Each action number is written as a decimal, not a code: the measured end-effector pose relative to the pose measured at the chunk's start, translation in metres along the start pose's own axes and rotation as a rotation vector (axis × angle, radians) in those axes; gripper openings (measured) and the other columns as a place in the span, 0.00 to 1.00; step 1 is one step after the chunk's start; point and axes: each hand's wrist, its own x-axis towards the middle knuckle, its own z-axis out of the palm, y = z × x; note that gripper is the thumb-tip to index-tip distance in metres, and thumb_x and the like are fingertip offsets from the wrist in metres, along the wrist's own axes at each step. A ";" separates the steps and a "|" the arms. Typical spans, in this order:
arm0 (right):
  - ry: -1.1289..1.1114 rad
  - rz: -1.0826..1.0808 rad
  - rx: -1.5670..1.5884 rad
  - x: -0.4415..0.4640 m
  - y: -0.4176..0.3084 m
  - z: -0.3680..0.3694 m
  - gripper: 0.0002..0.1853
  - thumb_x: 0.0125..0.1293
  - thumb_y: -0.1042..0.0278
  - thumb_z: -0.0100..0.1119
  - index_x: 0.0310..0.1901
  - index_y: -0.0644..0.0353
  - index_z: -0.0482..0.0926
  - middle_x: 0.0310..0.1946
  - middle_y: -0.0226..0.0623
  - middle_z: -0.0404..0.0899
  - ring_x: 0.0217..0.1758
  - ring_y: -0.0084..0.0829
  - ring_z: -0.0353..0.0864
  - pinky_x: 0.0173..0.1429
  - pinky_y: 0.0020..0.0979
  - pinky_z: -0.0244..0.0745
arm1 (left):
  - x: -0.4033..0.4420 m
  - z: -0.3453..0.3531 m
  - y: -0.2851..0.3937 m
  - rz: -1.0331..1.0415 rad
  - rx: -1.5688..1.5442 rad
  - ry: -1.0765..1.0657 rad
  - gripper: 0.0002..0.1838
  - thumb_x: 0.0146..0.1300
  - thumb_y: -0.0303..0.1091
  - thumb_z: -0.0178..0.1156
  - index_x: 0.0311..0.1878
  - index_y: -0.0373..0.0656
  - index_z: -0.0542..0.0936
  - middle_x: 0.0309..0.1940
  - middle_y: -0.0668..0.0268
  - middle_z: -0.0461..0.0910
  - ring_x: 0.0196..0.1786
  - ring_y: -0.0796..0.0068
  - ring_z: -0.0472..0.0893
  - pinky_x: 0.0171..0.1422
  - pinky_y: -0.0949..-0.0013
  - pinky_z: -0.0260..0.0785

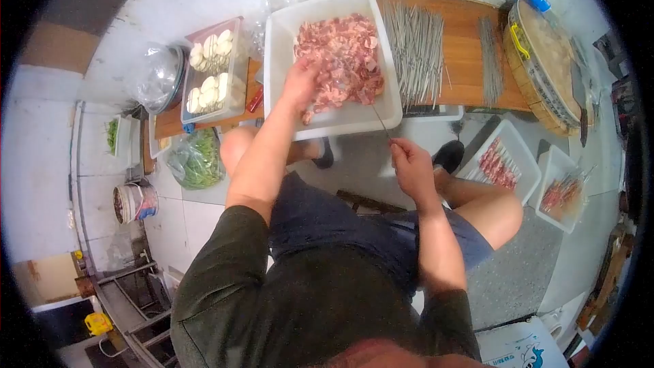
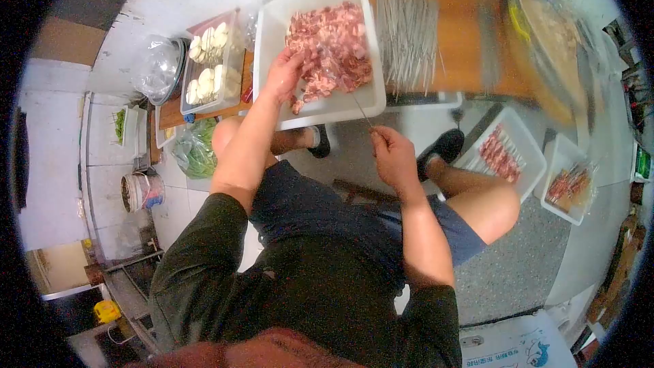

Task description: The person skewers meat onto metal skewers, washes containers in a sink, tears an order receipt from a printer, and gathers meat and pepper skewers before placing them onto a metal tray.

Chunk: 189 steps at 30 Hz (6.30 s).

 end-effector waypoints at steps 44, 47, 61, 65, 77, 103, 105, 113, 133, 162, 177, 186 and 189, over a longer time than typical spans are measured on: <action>0.013 -0.013 -0.015 0.004 0.006 0.004 0.14 0.65 0.65 0.54 0.46 0.65 0.78 0.26 0.38 0.80 0.28 0.26 0.76 0.36 0.27 0.71 | 0.009 -0.050 -0.016 -0.194 -0.217 -0.077 0.14 0.67 0.35 0.52 0.51 0.38 0.72 0.47 0.60 0.79 0.49 0.67 0.79 0.50 0.67 0.73; -0.001 -0.007 -0.022 0.003 0.004 0.005 0.13 0.65 0.65 0.54 0.46 0.65 0.79 0.26 0.38 0.80 0.28 0.26 0.76 0.36 0.28 0.71 | -0.005 -0.033 -0.002 -0.195 -0.379 -0.081 0.14 0.69 0.37 0.49 0.50 0.37 0.73 0.48 0.59 0.79 0.51 0.68 0.78 0.51 0.66 0.73; -0.083 0.020 -0.051 -0.001 0.008 0.011 0.13 0.65 0.66 0.53 0.45 0.65 0.79 0.23 0.38 0.78 0.25 0.25 0.74 0.33 0.27 0.70 | -0.005 -0.015 -0.006 -0.018 -0.411 -0.007 0.10 0.67 0.30 0.51 0.47 0.36 0.72 0.42 0.59 0.77 0.40 0.68 0.78 0.48 0.66 0.73; -0.085 0.009 -0.050 -0.001 0.007 0.010 0.13 0.65 0.66 0.53 0.45 0.65 0.79 0.24 0.38 0.78 0.25 0.25 0.74 0.33 0.27 0.70 | -0.003 -0.015 -0.005 -0.021 -0.425 -0.043 0.09 0.67 0.29 0.50 0.47 0.37 0.72 0.42 0.59 0.77 0.38 0.69 0.78 0.47 0.66 0.73; -0.099 0.052 -0.050 -0.002 0.000 0.008 0.13 0.66 0.66 0.52 0.45 0.65 0.79 0.23 0.37 0.77 0.25 0.24 0.74 0.32 0.27 0.70 | 0.001 -0.015 -0.012 -0.005 -0.434 -0.010 0.10 0.68 0.29 0.48 0.45 0.33 0.73 0.43 0.54 0.78 0.34 0.74 0.75 0.42 0.73 0.71; -0.069 -0.028 -0.088 0.000 0.008 0.011 0.13 0.65 0.66 0.52 0.44 0.65 0.79 0.22 0.40 0.78 0.26 0.27 0.76 0.34 0.28 0.71 | -0.010 0.013 0.000 0.019 -0.437 0.152 0.08 0.69 0.32 0.49 0.41 0.36 0.70 0.32 0.61 0.76 0.25 0.79 0.66 0.30 0.75 0.63; -0.068 -0.018 -0.100 0.000 0.009 0.011 0.13 0.65 0.66 0.52 0.44 0.65 0.79 0.22 0.39 0.78 0.25 0.27 0.76 0.34 0.28 0.71 | -0.007 0.009 -0.004 0.012 -0.429 0.110 0.08 0.70 0.33 0.49 0.40 0.36 0.71 0.31 0.62 0.76 0.25 0.78 0.66 0.30 0.75 0.63; -0.077 0.004 -0.106 0.001 0.010 0.011 0.13 0.65 0.65 0.52 0.44 0.65 0.79 0.23 0.39 0.78 0.26 0.27 0.76 0.34 0.28 0.71 | -0.017 0.021 0.003 -0.047 -0.464 0.109 0.11 0.71 0.35 0.46 0.36 0.37 0.71 0.21 0.67 0.70 0.22 0.78 0.65 0.28 0.76 0.61; -0.075 -0.040 -0.104 0.002 0.013 0.011 0.13 0.65 0.65 0.53 0.45 0.65 0.79 0.24 0.39 0.79 0.26 0.26 0.76 0.34 0.28 0.71 | -0.012 0.019 -0.008 0.041 -0.496 0.151 0.10 0.68 0.32 0.49 0.43 0.33 0.72 0.40 0.56 0.78 0.25 0.80 0.68 0.31 0.79 0.66; -0.103 -0.020 -0.011 0.008 0.009 0.020 0.12 0.66 0.67 0.52 0.44 0.68 0.78 0.19 0.28 0.71 0.23 0.18 0.68 0.29 0.23 0.65 | -0.019 0.011 -0.011 -0.034 -0.455 -0.003 0.11 0.67 0.34 0.50 0.37 0.34 0.74 0.27 0.60 0.76 0.24 0.75 0.70 0.27 0.71 0.63; -0.194 0.075 0.119 0.012 0.010 0.015 0.13 0.67 0.67 0.52 0.45 0.69 0.78 0.20 0.28 0.71 0.23 0.19 0.67 0.29 0.23 0.64 | -0.009 -0.005 -0.015 -0.028 -0.605 -0.032 0.05 0.68 0.29 0.49 0.43 0.39 0.72 0.31 0.67 0.73 0.31 0.79 0.72 0.34 0.76 0.66; -0.158 0.006 0.050 0.013 0.019 0.019 0.12 0.67 0.67 0.51 0.44 0.67 0.78 0.19 0.28 0.71 0.23 0.18 0.68 0.28 0.23 0.65 | -0.021 0.017 0.001 -0.005 -0.544 0.039 0.12 0.69 0.32 0.48 0.51 0.37 0.70 0.44 0.59 0.77 0.44 0.65 0.77 0.46 0.65 0.72; -0.137 0.007 0.041 0.011 0.017 0.019 0.12 0.67 0.67 0.52 0.45 0.66 0.78 0.19 0.28 0.71 0.23 0.18 0.68 0.28 0.23 0.65 | -0.017 0.019 -0.004 0.017 -0.571 0.046 0.12 0.69 0.33 0.48 0.51 0.36 0.70 0.44 0.58 0.77 0.44 0.64 0.77 0.47 0.64 0.72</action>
